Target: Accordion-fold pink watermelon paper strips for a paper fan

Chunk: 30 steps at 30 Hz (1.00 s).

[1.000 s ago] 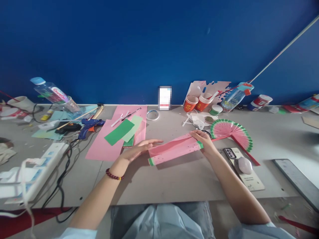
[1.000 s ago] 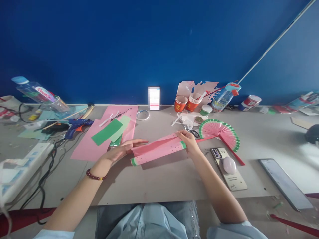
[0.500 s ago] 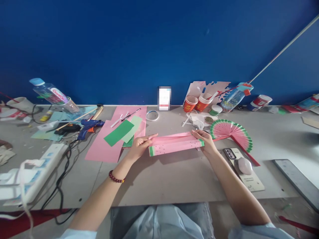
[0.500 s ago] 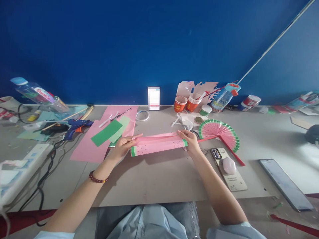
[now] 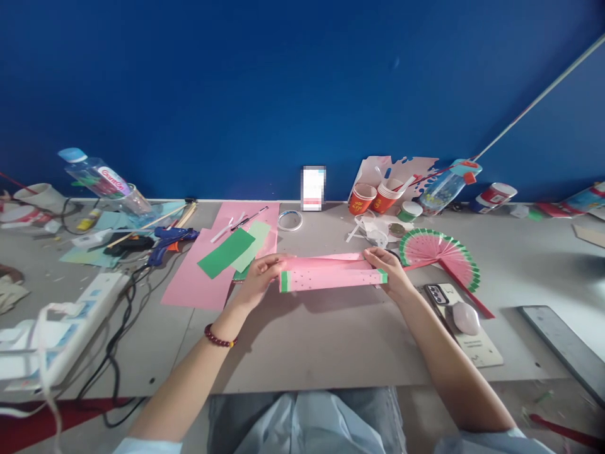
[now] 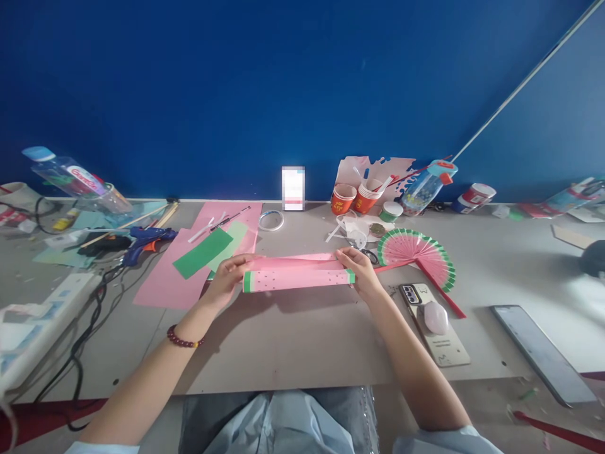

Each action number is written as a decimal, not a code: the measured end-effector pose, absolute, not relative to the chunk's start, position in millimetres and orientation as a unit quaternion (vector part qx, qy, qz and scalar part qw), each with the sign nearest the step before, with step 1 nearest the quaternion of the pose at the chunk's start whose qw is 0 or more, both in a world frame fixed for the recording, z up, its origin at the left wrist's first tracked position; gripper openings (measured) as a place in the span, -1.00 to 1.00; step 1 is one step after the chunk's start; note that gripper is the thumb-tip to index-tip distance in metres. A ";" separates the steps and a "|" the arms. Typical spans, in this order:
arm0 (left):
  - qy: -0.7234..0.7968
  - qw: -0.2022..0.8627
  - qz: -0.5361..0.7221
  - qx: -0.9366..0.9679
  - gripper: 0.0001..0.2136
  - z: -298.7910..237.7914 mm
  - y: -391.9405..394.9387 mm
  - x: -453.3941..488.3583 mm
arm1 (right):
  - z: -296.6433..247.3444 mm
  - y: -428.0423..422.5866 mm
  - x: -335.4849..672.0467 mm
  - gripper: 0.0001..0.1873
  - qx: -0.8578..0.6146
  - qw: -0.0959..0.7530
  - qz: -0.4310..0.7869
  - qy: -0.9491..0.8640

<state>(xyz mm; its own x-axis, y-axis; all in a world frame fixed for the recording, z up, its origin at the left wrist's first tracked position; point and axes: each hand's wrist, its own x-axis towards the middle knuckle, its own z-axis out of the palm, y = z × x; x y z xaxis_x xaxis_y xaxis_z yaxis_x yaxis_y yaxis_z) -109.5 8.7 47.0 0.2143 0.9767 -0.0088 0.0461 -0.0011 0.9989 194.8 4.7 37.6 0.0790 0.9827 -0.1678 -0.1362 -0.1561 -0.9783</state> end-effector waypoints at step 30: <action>0.441 0.569 0.479 0.503 -0.61 53.3 9.6 -101.9 | 38.7 7.4 207.2 -0.76 -0.500 0.370 0.497 -0.605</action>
